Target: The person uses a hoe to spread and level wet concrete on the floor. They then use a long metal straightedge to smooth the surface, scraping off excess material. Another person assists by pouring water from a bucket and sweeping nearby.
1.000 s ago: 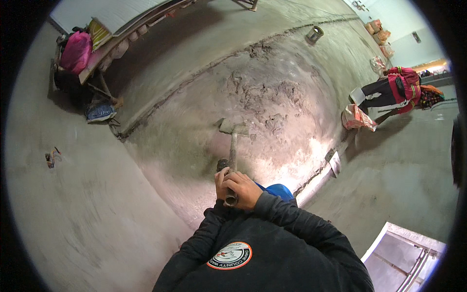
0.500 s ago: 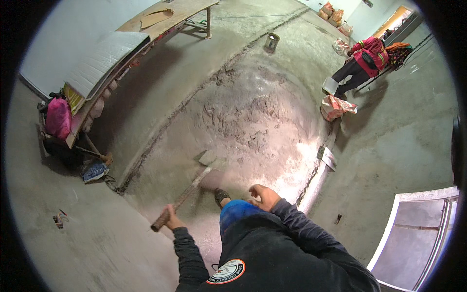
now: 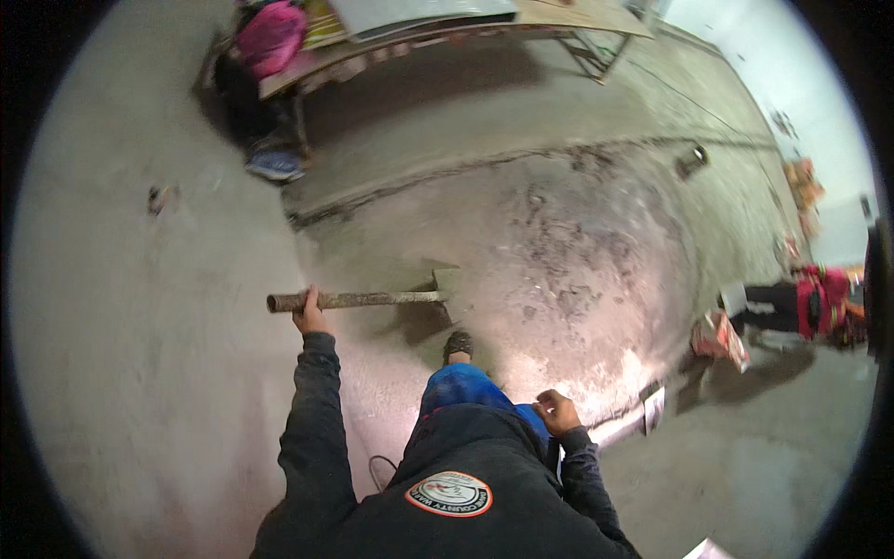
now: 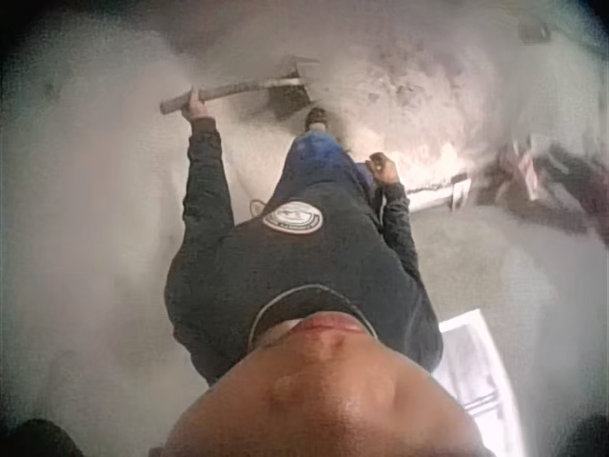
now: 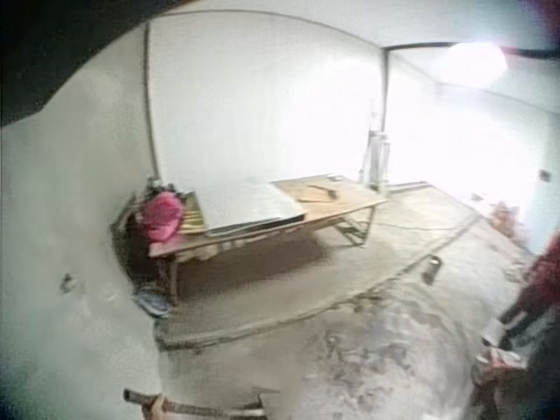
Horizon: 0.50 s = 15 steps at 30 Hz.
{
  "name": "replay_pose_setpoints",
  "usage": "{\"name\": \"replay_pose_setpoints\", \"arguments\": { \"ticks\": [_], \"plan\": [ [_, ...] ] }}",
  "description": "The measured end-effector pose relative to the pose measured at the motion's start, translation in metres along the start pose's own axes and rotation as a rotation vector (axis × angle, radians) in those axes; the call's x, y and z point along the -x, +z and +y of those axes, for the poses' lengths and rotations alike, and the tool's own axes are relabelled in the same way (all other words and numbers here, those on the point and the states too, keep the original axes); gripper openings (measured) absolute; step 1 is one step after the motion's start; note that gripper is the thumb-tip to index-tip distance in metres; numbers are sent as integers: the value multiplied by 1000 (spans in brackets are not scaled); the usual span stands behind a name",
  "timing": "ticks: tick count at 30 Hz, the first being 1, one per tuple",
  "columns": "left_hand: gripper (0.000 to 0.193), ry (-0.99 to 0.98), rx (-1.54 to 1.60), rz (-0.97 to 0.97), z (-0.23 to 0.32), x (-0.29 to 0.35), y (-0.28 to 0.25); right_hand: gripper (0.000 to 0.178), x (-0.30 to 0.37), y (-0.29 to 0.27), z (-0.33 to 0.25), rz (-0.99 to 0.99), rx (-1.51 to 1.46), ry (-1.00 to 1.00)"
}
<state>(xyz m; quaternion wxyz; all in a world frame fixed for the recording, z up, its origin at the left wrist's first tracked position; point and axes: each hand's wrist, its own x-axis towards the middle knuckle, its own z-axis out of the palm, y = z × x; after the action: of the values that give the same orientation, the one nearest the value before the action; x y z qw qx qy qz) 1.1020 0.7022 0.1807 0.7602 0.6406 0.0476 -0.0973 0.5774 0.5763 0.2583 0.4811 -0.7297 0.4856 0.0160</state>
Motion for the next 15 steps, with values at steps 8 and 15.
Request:
{"name": "replay_pose_setpoints", "arguments": {
  "ticks": [8, 15],
  "plan": [
    [37, -420, 7, 332, 20, -101, -163, 27, -24, 9, 17, 35, 86, 18],
    [55, -542, -161, 402, -33, -108, -241, 29, -24, 17, 62, -11, -64, 198]
  ]
}}
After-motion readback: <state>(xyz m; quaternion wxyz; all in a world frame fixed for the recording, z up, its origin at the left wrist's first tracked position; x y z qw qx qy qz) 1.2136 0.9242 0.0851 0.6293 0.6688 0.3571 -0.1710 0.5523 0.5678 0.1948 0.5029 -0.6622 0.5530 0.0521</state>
